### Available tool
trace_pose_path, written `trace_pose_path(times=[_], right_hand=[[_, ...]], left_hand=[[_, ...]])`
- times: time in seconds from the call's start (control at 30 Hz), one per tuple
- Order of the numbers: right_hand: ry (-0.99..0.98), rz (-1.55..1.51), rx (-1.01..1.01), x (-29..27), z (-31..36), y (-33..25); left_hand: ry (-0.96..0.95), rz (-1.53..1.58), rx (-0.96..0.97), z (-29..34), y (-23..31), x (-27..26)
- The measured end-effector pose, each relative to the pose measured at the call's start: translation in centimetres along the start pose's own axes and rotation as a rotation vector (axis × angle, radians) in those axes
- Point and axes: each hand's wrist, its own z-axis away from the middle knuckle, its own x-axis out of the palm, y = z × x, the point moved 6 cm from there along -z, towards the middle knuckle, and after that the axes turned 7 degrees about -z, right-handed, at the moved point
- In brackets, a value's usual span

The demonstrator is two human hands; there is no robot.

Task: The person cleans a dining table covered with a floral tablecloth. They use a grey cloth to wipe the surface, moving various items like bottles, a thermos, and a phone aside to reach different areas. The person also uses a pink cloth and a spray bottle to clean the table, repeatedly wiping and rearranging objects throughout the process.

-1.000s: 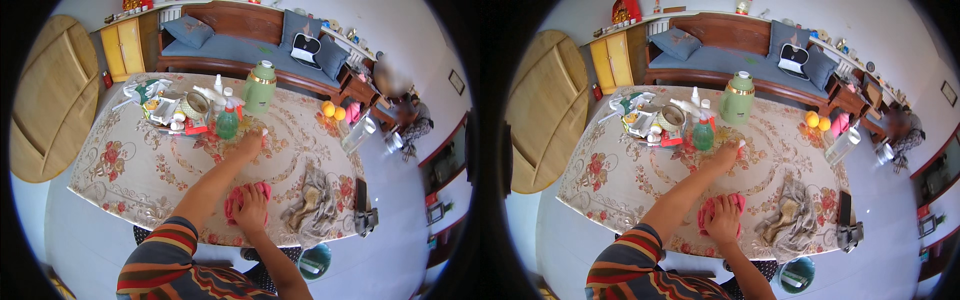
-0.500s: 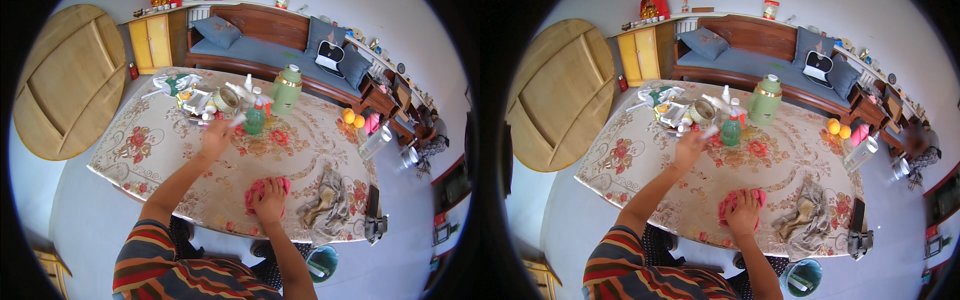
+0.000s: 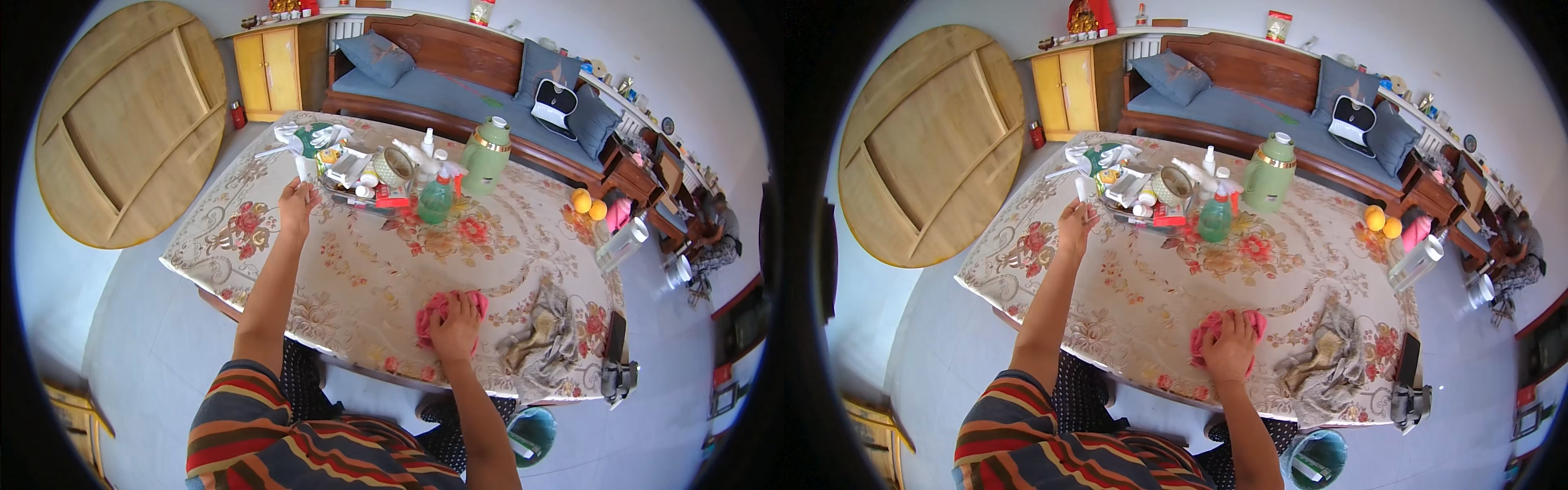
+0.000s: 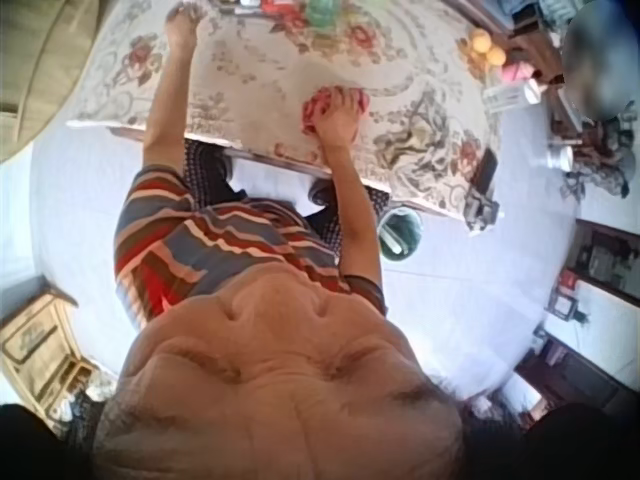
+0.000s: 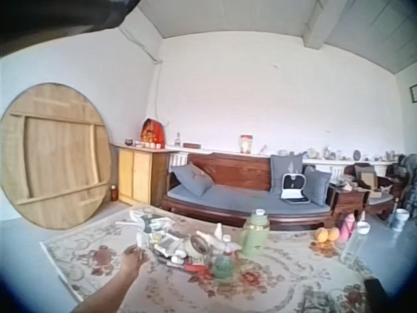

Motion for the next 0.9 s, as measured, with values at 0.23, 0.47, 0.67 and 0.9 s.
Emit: trace_pose_path(times=[0.23, 0.47, 0.67, 0.9], right_hand=[[0.007, -0.017, 0.004, -0.1, -0.1, -0.1], [0.011, 0.020, -0.024, 0.0, -0.1, 0.1], [-0.015, -0.006, -0.014, -0.1, -0.3, -0.4], [0.006, -0.006, -0.020, 0.1, -0.1, -0.1]], left_hand=[[0.012, 0.005, 0.066, -1.8, -0.9, 0.3], [0.131, 0.009, 0.202, -2.4, -3.8, 2.0], [0.177, 0.101, 0.402, -4.1, -5.0, 1.7], [0.153, -0.225, 0.493, -1.4, -0.7, 2.0]])
